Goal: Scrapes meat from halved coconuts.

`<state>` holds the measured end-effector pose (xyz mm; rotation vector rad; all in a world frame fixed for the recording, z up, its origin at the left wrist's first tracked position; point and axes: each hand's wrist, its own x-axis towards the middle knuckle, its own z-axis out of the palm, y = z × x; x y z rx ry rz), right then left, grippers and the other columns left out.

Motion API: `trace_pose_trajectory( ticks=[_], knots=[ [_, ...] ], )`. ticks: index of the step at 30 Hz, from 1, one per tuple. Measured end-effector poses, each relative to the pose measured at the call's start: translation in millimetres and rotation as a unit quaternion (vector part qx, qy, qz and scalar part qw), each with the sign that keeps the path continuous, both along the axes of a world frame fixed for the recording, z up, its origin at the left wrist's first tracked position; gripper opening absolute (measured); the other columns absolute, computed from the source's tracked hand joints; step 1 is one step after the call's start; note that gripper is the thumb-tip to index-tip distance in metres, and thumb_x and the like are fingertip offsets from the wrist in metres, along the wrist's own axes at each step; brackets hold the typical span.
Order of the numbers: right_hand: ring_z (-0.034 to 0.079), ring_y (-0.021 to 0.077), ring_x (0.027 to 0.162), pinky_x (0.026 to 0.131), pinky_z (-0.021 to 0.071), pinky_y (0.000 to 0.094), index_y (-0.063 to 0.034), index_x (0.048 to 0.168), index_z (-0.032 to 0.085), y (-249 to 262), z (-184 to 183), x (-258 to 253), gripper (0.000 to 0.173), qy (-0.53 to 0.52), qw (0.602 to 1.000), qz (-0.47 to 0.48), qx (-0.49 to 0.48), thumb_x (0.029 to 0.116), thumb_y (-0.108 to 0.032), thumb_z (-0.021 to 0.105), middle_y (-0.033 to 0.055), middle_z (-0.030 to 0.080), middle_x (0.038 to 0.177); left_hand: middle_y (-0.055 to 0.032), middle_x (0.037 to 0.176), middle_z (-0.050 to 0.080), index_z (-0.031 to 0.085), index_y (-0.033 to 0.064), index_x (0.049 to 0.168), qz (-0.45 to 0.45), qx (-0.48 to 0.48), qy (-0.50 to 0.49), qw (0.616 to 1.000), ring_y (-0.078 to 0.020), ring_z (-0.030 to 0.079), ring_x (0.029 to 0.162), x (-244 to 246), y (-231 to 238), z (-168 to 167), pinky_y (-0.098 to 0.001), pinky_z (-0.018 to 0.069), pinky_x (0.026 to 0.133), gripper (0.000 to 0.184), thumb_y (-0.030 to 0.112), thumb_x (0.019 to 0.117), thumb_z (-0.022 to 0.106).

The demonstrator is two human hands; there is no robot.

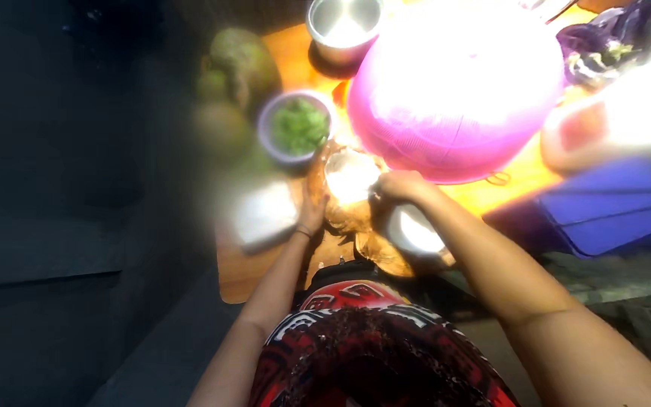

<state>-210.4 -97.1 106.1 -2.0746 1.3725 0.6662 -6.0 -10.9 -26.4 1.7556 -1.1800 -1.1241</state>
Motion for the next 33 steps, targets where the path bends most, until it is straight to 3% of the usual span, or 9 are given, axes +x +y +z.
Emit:
trace_pose_trajectory(
  ticks=[5, 8, 11, 14, 19, 24, 27, 29, 33],
  knots=[
    [0.062, 0.0472, 0.118, 0.089, 0.0467, 0.0725, -0.0107, 0.124, 0.071, -12, -3, 8, 0.027, -0.045, 0.998, -0.052, 0.001, 0.1028, -0.018, 0.057, 0.0246, 0.068, 0.122, -0.0264, 0.163, 0.029, 0.000, 0.0055, 0.164, 0.007, -0.006, -0.013, 1.000, -0.0345, 0.039, 0.147, 0, -1, -4, -0.0485, 0.0329, 0.120, 0.088, 0.029, 0.1041, 0.060],
    [0.063, 0.0486, 0.116, 0.088, 0.0474, 0.0730, -0.0042, 0.119, 0.071, -1, -26, 11, 0.027, -0.073, 0.997, -0.036, -0.010, 0.1023, -0.021, 0.059, 0.0268, 0.068, 0.119, -0.0262, 0.164, 0.028, -0.001, 0.0089, 0.165, 0.009, 0.000, -0.016, 1.000, -0.0352, 0.039, 0.147, 1, 0, -2, -0.0501, 0.0329, 0.120, 0.089, 0.029, 0.1041, 0.060],
    [0.065, 0.0472, 0.112, 0.085, 0.0482, 0.0720, -0.0027, 0.111, 0.072, -3, -5, 7, 0.026, -0.010, 1.000, 0.014, 0.012, 0.1032, -0.025, 0.061, 0.0252, 0.069, 0.115, -0.0251, 0.164, 0.027, -0.001, 0.0080, 0.165, 0.011, -0.004, -0.009, 1.000, -0.0332, 0.038, 0.148, 0, 2, -3, -0.0483, 0.0323, 0.121, 0.088, 0.028, 0.1042, 0.060],
    [0.065, 0.0459, 0.111, 0.084, 0.0476, 0.0711, -0.0015, 0.107, 0.072, -18, 16, 10, 0.023, 0.030, 0.999, 0.020, 0.019, 0.1020, -0.021, 0.061, 0.0249, 0.069, 0.113, -0.0266, 0.163, 0.029, -0.001, 0.0069, 0.164, 0.014, 0.006, -0.010, 1.000, -0.0343, 0.039, 0.148, 0, 3, -2, -0.0482, 0.0325, 0.121, 0.088, 0.030, 0.1043, 0.060],
    [0.062, 0.0476, 0.118, 0.087, 0.0472, 0.0724, -0.0011, 0.118, 0.069, -14, 0, 23, 0.025, -0.017, 1.000, -0.011, 0.005, 0.1026, -0.018, 0.059, 0.0272, 0.067, 0.121, -0.0276, 0.163, 0.029, -0.001, 0.0067, 0.164, 0.011, 0.007, -0.016, 1.000, -0.0356, 0.040, 0.147, 0, 2, 1, -0.0496, 0.0330, 0.120, 0.089, 0.030, 0.1044, 0.060],
    [0.064, 0.0475, 0.112, 0.085, 0.0474, 0.0708, 0.0031, 0.107, 0.069, -14, 23, 23, 0.026, 0.054, 0.997, 0.044, 0.026, 0.1019, -0.021, 0.061, 0.0273, 0.068, 0.114, -0.0254, 0.164, 0.027, -0.001, 0.0091, 0.165, 0.011, -0.001, -0.014, 1.000, -0.0340, 0.039, 0.147, 1, 3, -1, -0.0490, 0.0332, 0.120, 0.088, 0.029, 0.1040, 0.060],
    [0.065, 0.0463, 0.108, 0.084, 0.0475, 0.0720, -0.0006, 0.102, 0.073, -36, 2, 16, 0.025, -0.012, 0.998, 0.057, 0.003, 0.1028, -0.022, 0.059, 0.0253, 0.070, 0.108, -0.0259, 0.165, 0.024, -0.004, 0.0082, 0.164, 0.005, -0.001, -0.006, 1.000, -0.0343, 0.035, 0.149, 1, 3, -4, -0.0485, 0.0310, 0.121, 0.089, 0.028, 0.1045, 0.059],
    [0.065, 0.0459, 0.111, 0.086, 0.0480, 0.0725, -0.0069, 0.110, 0.075, -34, -10, 15, 0.023, -0.060, 0.998, 0.028, -0.006, 0.1029, -0.018, 0.057, 0.0237, 0.070, 0.112, -0.0257, 0.166, 0.022, -0.005, 0.0069, 0.164, 0.003, 0.002, -0.001, 1.000, -0.0338, 0.034, 0.151, 1, 1, -2, -0.0486, 0.0297, 0.122, 0.090, 0.028, 0.1045, 0.060],
    [0.065, 0.0468, 0.111, 0.084, 0.0482, 0.0720, -0.0037, 0.113, 0.071, -12, -8, 11, 0.023, -0.023, 0.998, 0.043, 0.026, 0.1031, -0.020, 0.059, 0.0250, 0.069, 0.114, -0.0270, 0.163, 0.028, -0.002, 0.0046, 0.164, 0.004, -0.009, -0.011, 1.000, -0.0340, 0.038, 0.148, 3, 5, -6, -0.0480, 0.0319, 0.121, 0.090, 0.028, 0.1041, 0.060]
  ],
)
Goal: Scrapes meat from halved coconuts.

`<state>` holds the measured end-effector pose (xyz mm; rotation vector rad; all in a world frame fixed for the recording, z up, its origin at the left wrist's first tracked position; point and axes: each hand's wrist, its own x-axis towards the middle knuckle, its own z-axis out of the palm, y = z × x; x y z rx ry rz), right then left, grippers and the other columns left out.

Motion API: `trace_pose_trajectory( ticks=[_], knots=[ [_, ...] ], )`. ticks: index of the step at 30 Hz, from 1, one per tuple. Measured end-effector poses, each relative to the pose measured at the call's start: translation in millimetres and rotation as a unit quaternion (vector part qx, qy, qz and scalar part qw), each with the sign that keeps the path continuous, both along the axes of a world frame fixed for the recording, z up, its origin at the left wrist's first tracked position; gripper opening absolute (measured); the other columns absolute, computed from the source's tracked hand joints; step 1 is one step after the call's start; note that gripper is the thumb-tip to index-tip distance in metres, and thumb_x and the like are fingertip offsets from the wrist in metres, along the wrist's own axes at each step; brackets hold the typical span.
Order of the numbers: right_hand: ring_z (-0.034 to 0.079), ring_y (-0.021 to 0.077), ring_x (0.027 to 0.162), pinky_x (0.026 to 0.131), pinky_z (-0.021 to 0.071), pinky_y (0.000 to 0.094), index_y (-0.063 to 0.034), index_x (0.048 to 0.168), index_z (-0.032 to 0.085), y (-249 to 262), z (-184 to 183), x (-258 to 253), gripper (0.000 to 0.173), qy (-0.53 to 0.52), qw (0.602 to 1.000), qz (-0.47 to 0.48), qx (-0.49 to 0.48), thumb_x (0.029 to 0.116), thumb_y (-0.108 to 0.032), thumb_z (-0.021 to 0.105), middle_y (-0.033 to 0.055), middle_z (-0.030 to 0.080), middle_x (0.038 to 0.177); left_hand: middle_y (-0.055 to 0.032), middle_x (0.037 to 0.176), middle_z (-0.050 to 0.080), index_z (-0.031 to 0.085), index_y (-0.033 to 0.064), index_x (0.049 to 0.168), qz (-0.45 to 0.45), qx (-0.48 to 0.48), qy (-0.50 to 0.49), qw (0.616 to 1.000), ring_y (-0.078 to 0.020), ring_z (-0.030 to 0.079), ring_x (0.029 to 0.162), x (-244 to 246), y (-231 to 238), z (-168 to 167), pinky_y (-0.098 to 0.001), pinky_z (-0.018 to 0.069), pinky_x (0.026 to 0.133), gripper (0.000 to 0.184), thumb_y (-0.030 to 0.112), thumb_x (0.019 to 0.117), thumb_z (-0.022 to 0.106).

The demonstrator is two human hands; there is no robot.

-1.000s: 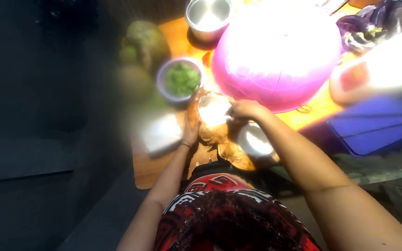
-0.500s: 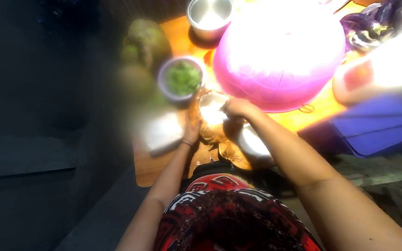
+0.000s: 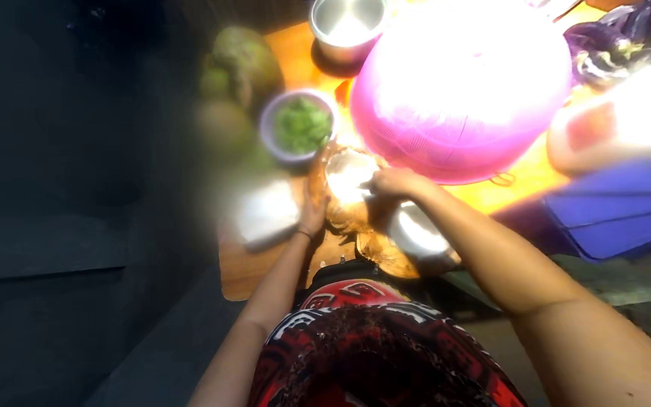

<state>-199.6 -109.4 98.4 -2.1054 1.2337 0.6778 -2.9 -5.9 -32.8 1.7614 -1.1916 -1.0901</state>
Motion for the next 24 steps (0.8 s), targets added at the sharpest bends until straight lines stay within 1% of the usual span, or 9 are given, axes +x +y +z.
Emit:
trace_pose_trajectory(
  ticks=[3, 5, 7, 9, 12, 15, 19, 21, 24],
  knots=[
    [0.065, 0.0452, 0.110, 0.084, 0.0472, 0.0714, -0.0052, 0.107, 0.074, -11, 18, -4, 0.019, 0.036, 0.999, 0.030, 0.004, 0.1021, -0.019, 0.062, 0.0229, 0.070, 0.111, -0.0247, 0.165, 0.026, -0.003, 0.0068, 0.164, -0.002, 0.002, 0.004, 1.000, -0.0320, 0.037, 0.149, 0, -2, 1, -0.0475, 0.0324, 0.121, 0.089, 0.029, 0.1042, 0.060],
    [0.066, 0.0439, 0.109, 0.087, 0.0478, 0.0708, -0.0078, 0.109, 0.075, -20, 11, -7, 0.020, -0.016, 1.000, 0.014, -0.013, 0.1037, -0.018, 0.058, 0.0219, 0.071, 0.110, -0.0235, 0.165, 0.026, -0.003, 0.0091, 0.164, -0.001, 0.011, 0.012, 1.000, -0.0317, 0.038, 0.148, -1, -4, 1, -0.0479, 0.0335, 0.120, 0.089, 0.029, 0.1042, 0.060],
    [0.065, 0.0439, 0.111, 0.089, 0.0478, 0.0702, -0.0134, 0.120, 0.075, -20, -4, -4, 0.025, -0.082, 0.996, -0.011, -0.019, 0.1036, -0.014, 0.056, 0.0218, 0.071, 0.114, -0.0235, 0.165, 0.027, -0.004, 0.0096, 0.165, 0.001, 0.010, 0.015, 1.000, -0.0318, 0.038, 0.148, -2, -5, 1, -0.0480, 0.0335, 0.120, 0.090, 0.027, 0.1041, 0.060],
    [0.065, 0.0446, 0.112, 0.089, 0.0481, 0.0706, -0.0127, 0.124, 0.073, -11, -15, -3, 0.027, -0.097, 0.995, 0.001, -0.006, 0.1038, -0.015, 0.056, 0.0228, 0.070, 0.114, -0.0244, 0.164, 0.028, -0.004, 0.0080, 0.164, 0.007, 0.009, 0.011, 1.000, -0.0316, 0.039, 0.147, -1, -3, 0, -0.0469, 0.0338, 0.120, 0.090, 0.027, 0.1041, 0.060],
    [0.065, 0.0415, 0.110, 0.090, 0.0479, 0.0655, -0.0051, 0.117, 0.072, 0, 7, -7, 0.022, -0.036, 0.997, 0.048, 0.043, 0.1038, -0.017, 0.060, 0.0224, 0.069, 0.111, -0.0253, 0.164, 0.028, -0.004, 0.0075, 0.164, 0.009, 0.022, -0.008, 1.000, -0.0335, 0.039, 0.148, -1, 1, 3, -0.0486, 0.0328, 0.120, 0.090, 0.030, 0.1048, 0.059],
    [0.066, 0.0413, 0.107, 0.087, 0.0482, 0.0675, -0.0087, 0.108, 0.076, -15, 7, -11, 0.016, -0.031, 0.999, 0.036, 0.020, 0.1012, -0.015, 0.063, 0.0203, 0.071, 0.107, -0.0251, 0.165, 0.026, -0.005, 0.0061, 0.164, 0.002, 0.019, -0.002, 1.000, -0.0327, 0.037, 0.149, -3, -2, 4, -0.0471, 0.0313, 0.121, 0.090, 0.029, 0.1048, 0.059],
    [0.064, 0.0443, 0.116, 0.092, 0.0476, 0.0704, -0.0143, 0.127, 0.073, -15, -13, -5, 0.029, -0.112, 0.993, -0.019, -0.027, 0.1054, -0.017, 0.054, 0.0224, 0.070, 0.119, -0.0248, 0.164, 0.027, -0.005, 0.0087, 0.164, 0.004, 0.032, -0.009, 0.999, -0.0330, 0.037, 0.149, -2, -2, 3, -0.0481, 0.0317, 0.121, 0.090, 0.032, 0.1050, 0.059],
    [0.065, 0.0449, 0.112, 0.088, 0.0481, 0.0710, -0.0104, 0.123, 0.072, -4, -17, -7, 0.026, -0.097, 0.995, -0.021, -0.004, 0.1031, -0.017, 0.058, 0.0232, 0.070, 0.114, -0.0262, 0.165, 0.026, -0.006, 0.0078, 0.164, 0.006, 0.031, -0.017, 0.999, -0.0352, 0.036, 0.149, -2, -1, 5, -0.0494, 0.0304, 0.121, 0.090, 0.031, 0.1051, 0.058],
    [0.067, 0.0409, 0.104, 0.082, 0.0489, 0.0679, -0.0100, 0.110, 0.074, -1, -9, -18, 0.019, -0.041, 0.999, 0.021, 0.022, 0.1016, -0.023, 0.064, 0.0195, 0.071, 0.105, -0.0248, 0.165, 0.026, -0.005, 0.0066, 0.164, 0.008, 0.012, -0.019, 1.000, -0.0343, 0.037, 0.149, 0, 1, -3, -0.0496, 0.0312, 0.121, 0.091, 0.031, 0.1041, 0.060]
  ],
)
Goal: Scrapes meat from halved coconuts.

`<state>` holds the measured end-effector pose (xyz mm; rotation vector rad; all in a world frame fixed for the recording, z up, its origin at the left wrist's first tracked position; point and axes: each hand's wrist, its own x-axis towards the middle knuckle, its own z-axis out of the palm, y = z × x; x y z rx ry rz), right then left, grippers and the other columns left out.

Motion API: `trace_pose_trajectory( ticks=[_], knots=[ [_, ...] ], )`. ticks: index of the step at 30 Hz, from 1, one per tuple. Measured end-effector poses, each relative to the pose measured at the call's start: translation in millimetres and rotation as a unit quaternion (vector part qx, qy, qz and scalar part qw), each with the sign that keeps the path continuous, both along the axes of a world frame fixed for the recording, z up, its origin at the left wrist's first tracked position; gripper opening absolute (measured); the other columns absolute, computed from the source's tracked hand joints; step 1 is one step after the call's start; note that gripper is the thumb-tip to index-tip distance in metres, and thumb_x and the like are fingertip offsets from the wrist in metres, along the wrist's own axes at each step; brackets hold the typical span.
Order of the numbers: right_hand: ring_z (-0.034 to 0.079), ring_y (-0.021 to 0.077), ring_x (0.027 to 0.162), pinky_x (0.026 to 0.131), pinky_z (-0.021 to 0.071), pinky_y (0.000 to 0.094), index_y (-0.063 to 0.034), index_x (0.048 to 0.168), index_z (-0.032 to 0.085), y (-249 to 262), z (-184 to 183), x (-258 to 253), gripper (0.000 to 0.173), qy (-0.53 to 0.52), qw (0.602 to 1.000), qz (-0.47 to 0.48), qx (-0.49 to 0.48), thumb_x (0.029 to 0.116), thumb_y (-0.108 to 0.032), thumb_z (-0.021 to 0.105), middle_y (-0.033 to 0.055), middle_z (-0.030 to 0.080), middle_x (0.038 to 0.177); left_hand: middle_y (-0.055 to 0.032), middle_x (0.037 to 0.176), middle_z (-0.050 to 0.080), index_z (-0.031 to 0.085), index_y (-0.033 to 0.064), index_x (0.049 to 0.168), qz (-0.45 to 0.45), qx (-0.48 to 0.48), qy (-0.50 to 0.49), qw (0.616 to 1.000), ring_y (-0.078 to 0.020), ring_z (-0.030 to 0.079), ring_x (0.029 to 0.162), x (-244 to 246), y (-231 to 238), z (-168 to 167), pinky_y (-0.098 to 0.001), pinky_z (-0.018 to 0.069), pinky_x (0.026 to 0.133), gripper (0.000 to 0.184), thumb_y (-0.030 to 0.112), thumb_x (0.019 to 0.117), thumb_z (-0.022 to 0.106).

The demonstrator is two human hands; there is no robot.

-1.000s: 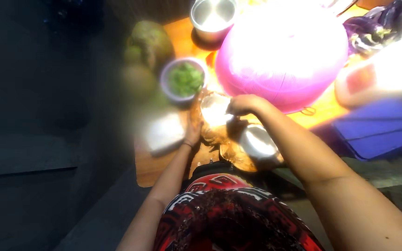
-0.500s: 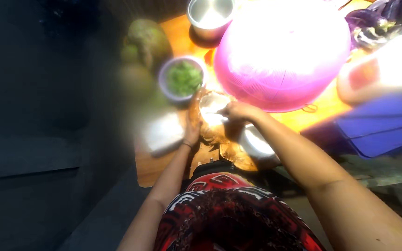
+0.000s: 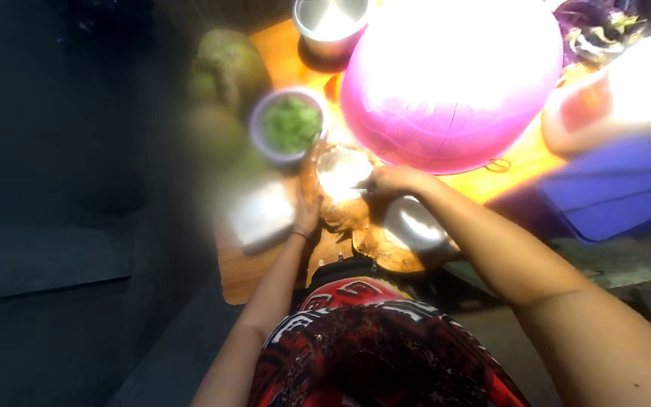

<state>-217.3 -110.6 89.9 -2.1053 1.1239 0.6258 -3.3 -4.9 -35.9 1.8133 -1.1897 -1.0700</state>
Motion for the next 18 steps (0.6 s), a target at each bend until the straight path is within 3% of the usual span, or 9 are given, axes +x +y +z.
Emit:
trace_pose_trajectory(
  ticks=[2, 5, 8, 10, 13, 15, 18],
  knots=[
    [0.066, 0.0406, 0.104, 0.081, 0.0484, 0.0679, -0.0118, 0.106, 0.076, -10, 6, -2, 0.015, 0.018, 1.000, 0.000, -0.007, 0.1003, -0.019, 0.064, 0.0184, 0.071, 0.104, -0.0271, 0.164, 0.027, -0.004, 0.0024, 0.163, -0.005, -0.027, 0.002, 1.000, -0.0355, 0.037, 0.148, 0, -3, -5, -0.0505, 0.0314, 0.121, 0.092, 0.030, 0.1032, 0.060],
    [0.066, 0.0437, 0.112, 0.089, 0.0481, 0.0711, -0.0177, 0.124, 0.075, -15, -3, 4, 0.026, -0.051, 0.996, -0.057, -0.040, 0.1040, -0.018, 0.057, 0.0207, 0.072, 0.116, -0.0263, 0.163, 0.028, -0.004, 0.0026, 0.163, -0.009, -0.033, 0.004, 0.999, -0.0342, 0.037, 0.148, 0, -5, -4, -0.0499, 0.0310, 0.121, 0.092, 0.031, 0.1031, 0.060],
    [0.064, 0.0452, 0.116, 0.092, 0.0472, 0.0717, -0.0123, 0.130, 0.070, -4, -18, 10, 0.030, -0.070, 0.996, -0.054, -0.028, 0.1043, -0.017, 0.055, 0.0232, 0.069, 0.120, -0.0254, 0.165, 0.026, -0.003, 0.0038, 0.164, -0.002, -0.025, 0.014, 1.000, -0.0319, 0.036, 0.149, -1, -3, 1, -0.0466, 0.0303, 0.122, 0.090, 0.027, 0.1040, 0.060],
    [0.066, 0.0452, 0.110, 0.085, 0.0484, 0.0724, -0.0120, 0.124, 0.072, 2, -22, 2, 0.026, -0.049, 0.998, -0.023, -0.025, 0.1026, -0.019, 0.059, 0.0222, 0.070, 0.113, -0.0247, 0.165, 0.025, -0.003, 0.0040, 0.164, 0.001, -0.022, 0.016, 1.000, -0.0308, 0.036, 0.149, -2, 0, 2, -0.0452, 0.0308, 0.122, 0.088, 0.025, 0.1044, 0.059],
    [0.067, 0.0427, 0.105, 0.080, 0.0492, 0.0704, -0.0150, 0.109, 0.076, -5, -7, -7, 0.016, -0.010, 0.999, -0.012, -0.032, 0.1000, -0.021, 0.064, 0.0185, 0.072, 0.106, -0.0252, 0.164, 0.028, -0.006, 0.0053, 0.164, -0.001, -0.009, 0.003, 1.000, -0.0341, 0.038, 0.148, 0, -3, -3, -0.0498, 0.0322, 0.121, 0.092, 0.033, 0.1040, 0.059],
    [0.066, 0.0435, 0.113, 0.089, 0.0487, 0.0707, -0.0182, 0.123, 0.075, -9, -3, -5, 0.026, -0.054, 0.996, -0.049, -0.045, 0.1032, -0.018, 0.058, 0.0199, 0.072, 0.116, -0.0246, 0.162, 0.031, -0.006, 0.0070, 0.164, -0.005, 0.001, 0.003, 1.000, -0.0331, 0.041, 0.146, -1, -5, -1, -0.0497, 0.0347, 0.119, 0.092, 0.036, 0.1045, 0.058],
    [0.062, 0.0444, 0.122, 0.099, 0.0461, 0.0684, -0.0218, 0.146, 0.060, -4, -15, 8, 0.040, -0.118, 0.988, -0.089, -0.047, 0.1078, -0.018, 0.049, 0.0223, 0.068, 0.128, -0.0244, 0.163, 0.029, -0.005, 0.0078, 0.164, 0.002, -0.010, 0.012, 1.000, -0.0327, 0.040, 0.147, -2, -4, -1, -0.0499, 0.0340, 0.119, 0.091, 0.034, 0.1040, 0.059]
  ],
)
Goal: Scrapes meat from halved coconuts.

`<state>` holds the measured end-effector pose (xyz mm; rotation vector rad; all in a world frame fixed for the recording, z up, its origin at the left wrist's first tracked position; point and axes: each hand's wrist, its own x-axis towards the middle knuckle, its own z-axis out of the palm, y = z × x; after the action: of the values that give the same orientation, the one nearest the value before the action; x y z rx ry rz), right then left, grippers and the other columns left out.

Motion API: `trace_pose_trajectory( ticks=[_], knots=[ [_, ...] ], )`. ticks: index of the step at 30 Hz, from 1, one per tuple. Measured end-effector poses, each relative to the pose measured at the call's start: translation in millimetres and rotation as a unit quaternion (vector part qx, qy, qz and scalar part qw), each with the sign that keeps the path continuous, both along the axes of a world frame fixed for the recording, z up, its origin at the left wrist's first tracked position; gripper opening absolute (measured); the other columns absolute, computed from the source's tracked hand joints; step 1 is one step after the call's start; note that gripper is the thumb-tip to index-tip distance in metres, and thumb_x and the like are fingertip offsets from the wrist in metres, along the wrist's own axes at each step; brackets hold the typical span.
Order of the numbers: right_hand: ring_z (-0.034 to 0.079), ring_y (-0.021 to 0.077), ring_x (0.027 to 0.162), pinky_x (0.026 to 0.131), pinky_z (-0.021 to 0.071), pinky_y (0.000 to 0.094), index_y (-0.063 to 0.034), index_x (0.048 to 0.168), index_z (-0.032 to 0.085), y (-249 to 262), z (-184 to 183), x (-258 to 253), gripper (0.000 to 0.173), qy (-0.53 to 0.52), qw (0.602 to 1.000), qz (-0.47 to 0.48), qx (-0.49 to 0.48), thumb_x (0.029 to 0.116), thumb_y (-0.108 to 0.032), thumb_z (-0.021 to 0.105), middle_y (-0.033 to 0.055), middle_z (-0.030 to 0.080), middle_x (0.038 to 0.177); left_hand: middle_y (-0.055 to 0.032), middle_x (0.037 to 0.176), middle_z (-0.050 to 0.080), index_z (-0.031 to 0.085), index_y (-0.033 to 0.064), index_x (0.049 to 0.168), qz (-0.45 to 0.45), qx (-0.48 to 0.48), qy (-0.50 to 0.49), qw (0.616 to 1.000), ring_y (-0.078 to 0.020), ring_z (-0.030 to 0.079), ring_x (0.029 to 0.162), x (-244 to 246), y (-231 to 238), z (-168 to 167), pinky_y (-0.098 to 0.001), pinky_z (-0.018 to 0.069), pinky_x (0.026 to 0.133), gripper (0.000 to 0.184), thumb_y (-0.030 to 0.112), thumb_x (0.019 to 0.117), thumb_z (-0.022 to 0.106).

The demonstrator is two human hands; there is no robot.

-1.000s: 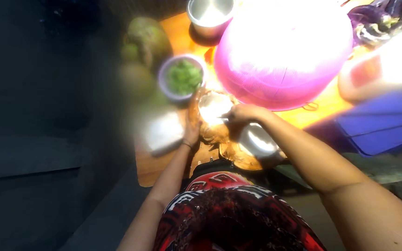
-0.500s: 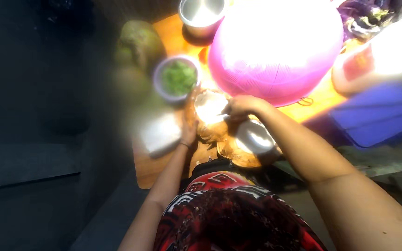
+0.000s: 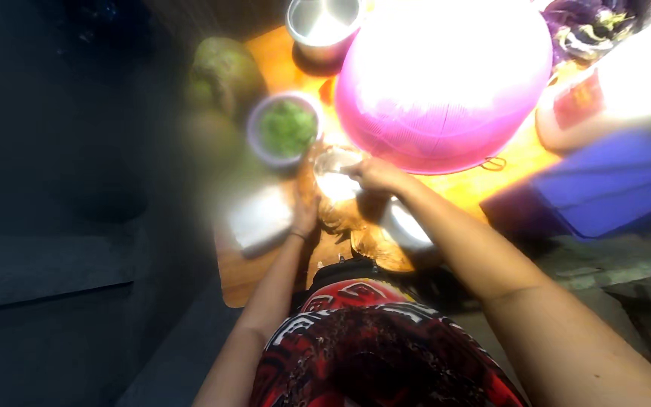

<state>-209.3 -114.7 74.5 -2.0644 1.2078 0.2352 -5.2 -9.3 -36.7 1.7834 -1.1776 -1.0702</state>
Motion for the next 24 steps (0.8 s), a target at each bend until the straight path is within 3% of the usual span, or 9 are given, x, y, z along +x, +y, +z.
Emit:
trace_pose_trajectory(
  ticks=[4, 7, 10, 12, 16, 21, 24],
  knots=[
    [0.065, 0.0430, 0.114, 0.089, 0.0488, 0.0709, -0.0242, 0.141, 0.065, 11, -26, -14, 0.039, 0.029, 0.999, 0.037, 0.012, 0.1033, -0.021, 0.056, 0.0197, 0.071, 0.119, -0.0243, 0.163, 0.030, -0.006, 0.0088, 0.164, 0.009, 0.023, -0.009, 1.000, -0.0343, 0.041, 0.146, 1, 3, -2, -0.0509, 0.0348, 0.119, 0.093, 0.036, 0.1035, 0.060],
    [0.065, 0.0428, 0.116, 0.093, 0.0476, 0.0706, -0.0209, 0.132, 0.071, 5, -11, -26, 0.031, 0.021, 0.999, 0.040, 0.023, 0.1036, -0.018, 0.058, 0.0199, 0.071, 0.119, -0.0238, 0.164, 0.028, -0.004, 0.0075, 0.164, 0.005, 0.027, 0.003, 1.000, -0.0305, 0.039, 0.147, -2, 2, 6, -0.0455, 0.0338, 0.120, 0.090, 0.029, 0.1046, 0.060],
    [0.060, 0.0422, 0.126, 0.104, 0.0437, 0.0670, -0.0178, 0.144, 0.063, 2, -7, -14, 0.039, -0.039, 0.999, 0.004, 0.015, 0.1078, -0.016, 0.049, 0.0215, 0.067, 0.131, -0.0239, 0.164, 0.028, -0.003, 0.0075, 0.164, 0.002, 0.020, -0.001, 1.000, -0.0304, 0.039, 0.147, -3, -1, 9, -0.0453, 0.0338, 0.120, 0.089, 0.028, 0.1045, 0.060],
    [0.059, 0.0424, 0.128, 0.107, 0.0426, 0.0647, -0.0163, 0.148, 0.058, 6, -7, -4, 0.040, -0.045, 0.999, 0.010, 0.020, 0.1093, -0.016, 0.046, 0.0228, 0.066, 0.133, -0.0250, 0.164, 0.028, -0.002, 0.0061, 0.164, 0.006, 0.017, -0.007, 1.000, -0.0315, 0.038, 0.148, -4, 1, 10, -0.0459, 0.0332, 0.121, 0.088, 0.028, 0.1046, 0.059],
    [0.062, 0.0394, 0.124, 0.105, 0.0445, 0.0620, -0.0140, 0.141, 0.064, 12, 2, -14, 0.036, -0.038, 0.998, 0.031, 0.051, 0.1084, -0.015, 0.049, 0.0214, 0.069, 0.127, -0.0261, 0.164, 0.027, -0.002, 0.0038, 0.163, 0.008, 0.018, -0.016, 1.000, -0.0327, 0.036, 0.149, -3, 4, 9, -0.0463, 0.0310, 0.122, 0.088, 0.028, 0.1047, 0.058],
    [0.061, 0.0352, 0.128, 0.109, 0.0432, 0.0572, -0.0118, 0.143, 0.063, 23, -13, -7, 0.037, -0.165, 0.979, -0.095, 0.075, 0.1101, -0.017, 0.046, 0.0200, 0.067, 0.132, -0.0253, 0.165, 0.023, -0.004, 0.0052, 0.164, 0.008, 0.013, -0.005, 1.000, -0.0318, 0.033, 0.151, -2, 4, 6, -0.0459, 0.0296, 0.122, 0.090, 0.029, 0.1041, 0.059],
    [0.063, 0.0353, 0.123, 0.105, 0.0451, 0.0572, -0.0123, 0.144, 0.062, 27, -17, -10, 0.038, -0.157, 0.981, -0.063, 0.091, 0.1094, -0.015, 0.046, 0.0205, 0.069, 0.127, -0.0240, 0.166, 0.022, -0.005, 0.0050, 0.163, 0.011, -0.003, 0.001, 1.000, -0.0296, 0.032, 0.151, -2, 8, 3, -0.0436, 0.0294, 0.122, 0.089, 0.029, 0.1041, 0.057]
  ],
)
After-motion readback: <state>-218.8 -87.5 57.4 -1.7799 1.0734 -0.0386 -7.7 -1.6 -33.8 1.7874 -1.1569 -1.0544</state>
